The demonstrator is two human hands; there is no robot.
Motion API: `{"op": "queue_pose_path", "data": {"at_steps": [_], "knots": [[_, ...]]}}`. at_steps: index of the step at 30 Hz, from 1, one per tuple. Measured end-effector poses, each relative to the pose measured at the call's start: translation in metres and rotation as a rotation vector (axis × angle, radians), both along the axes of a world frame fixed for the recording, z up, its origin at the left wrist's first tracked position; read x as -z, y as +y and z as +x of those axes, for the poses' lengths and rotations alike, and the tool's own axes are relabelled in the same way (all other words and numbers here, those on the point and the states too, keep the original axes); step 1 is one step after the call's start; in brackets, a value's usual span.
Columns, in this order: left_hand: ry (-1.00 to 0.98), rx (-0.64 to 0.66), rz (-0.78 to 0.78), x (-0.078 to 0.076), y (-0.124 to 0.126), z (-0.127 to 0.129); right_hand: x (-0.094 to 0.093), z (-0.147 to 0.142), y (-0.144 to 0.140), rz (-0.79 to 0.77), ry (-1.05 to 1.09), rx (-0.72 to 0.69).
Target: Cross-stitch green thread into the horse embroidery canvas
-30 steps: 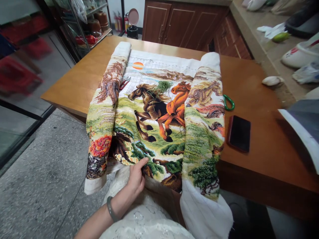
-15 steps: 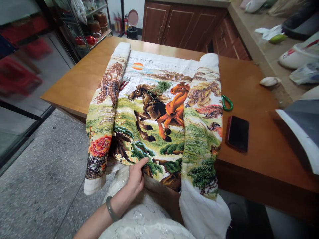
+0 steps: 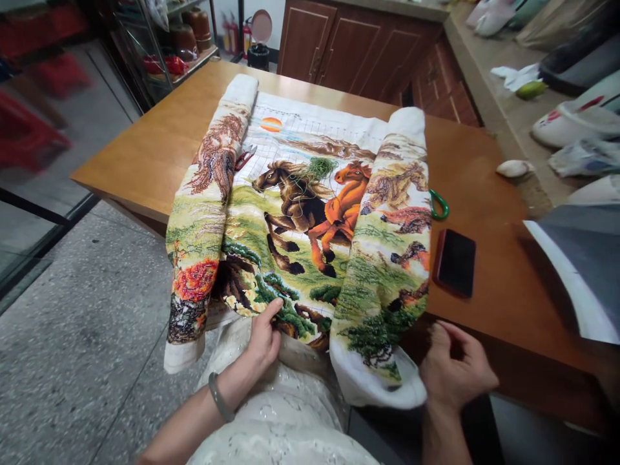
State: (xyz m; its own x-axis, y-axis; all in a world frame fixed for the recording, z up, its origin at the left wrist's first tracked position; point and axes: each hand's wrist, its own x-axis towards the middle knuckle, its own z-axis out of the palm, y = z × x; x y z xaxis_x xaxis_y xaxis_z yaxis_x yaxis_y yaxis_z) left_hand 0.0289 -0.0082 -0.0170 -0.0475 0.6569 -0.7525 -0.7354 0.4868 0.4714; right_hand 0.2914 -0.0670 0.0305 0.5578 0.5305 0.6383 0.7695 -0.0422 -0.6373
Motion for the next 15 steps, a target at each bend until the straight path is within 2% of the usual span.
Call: {"op": "queue_pose_path", "data": {"at_steps": [1,2,4,6,9,11,13,15], "knots": [[0.001,-0.008,-0.005,0.0,0.0,0.0,-0.002,-0.009,0.002,-0.011,-0.071,-0.088],[0.0,-0.014,-0.006,0.001,0.001,0.0,-0.005,-0.022,0.007,-0.047,-0.131,-0.237],[-0.014,-0.017,0.01,0.001,0.001,0.0,-0.007,-0.056,0.024,-0.15,-0.198,-0.644],[-0.033,-0.012,0.042,0.002,0.001,-0.001,-0.003,-0.088,0.047,-0.186,-0.251,-0.889],[-0.031,0.03,0.075,0.004,0.0,-0.001,0.01,-0.122,0.078,-0.241,-0.289,-1.015],[-0.012,0.067,0.086,0.005,-0.001,-0.001,0.012,-0.13,0.088,-0.291,-0.16,-1.081],[0.005,0.078,0.094,0.005,-0.001,-0.001,0.002,-0.124,0.087,-0.315,0.165,-1.108],[0.013,0.056,0.099,0.003,-0.002,0.0,-0.024,-0.097,0.079,-0.262,0.556,-0.997]]}}
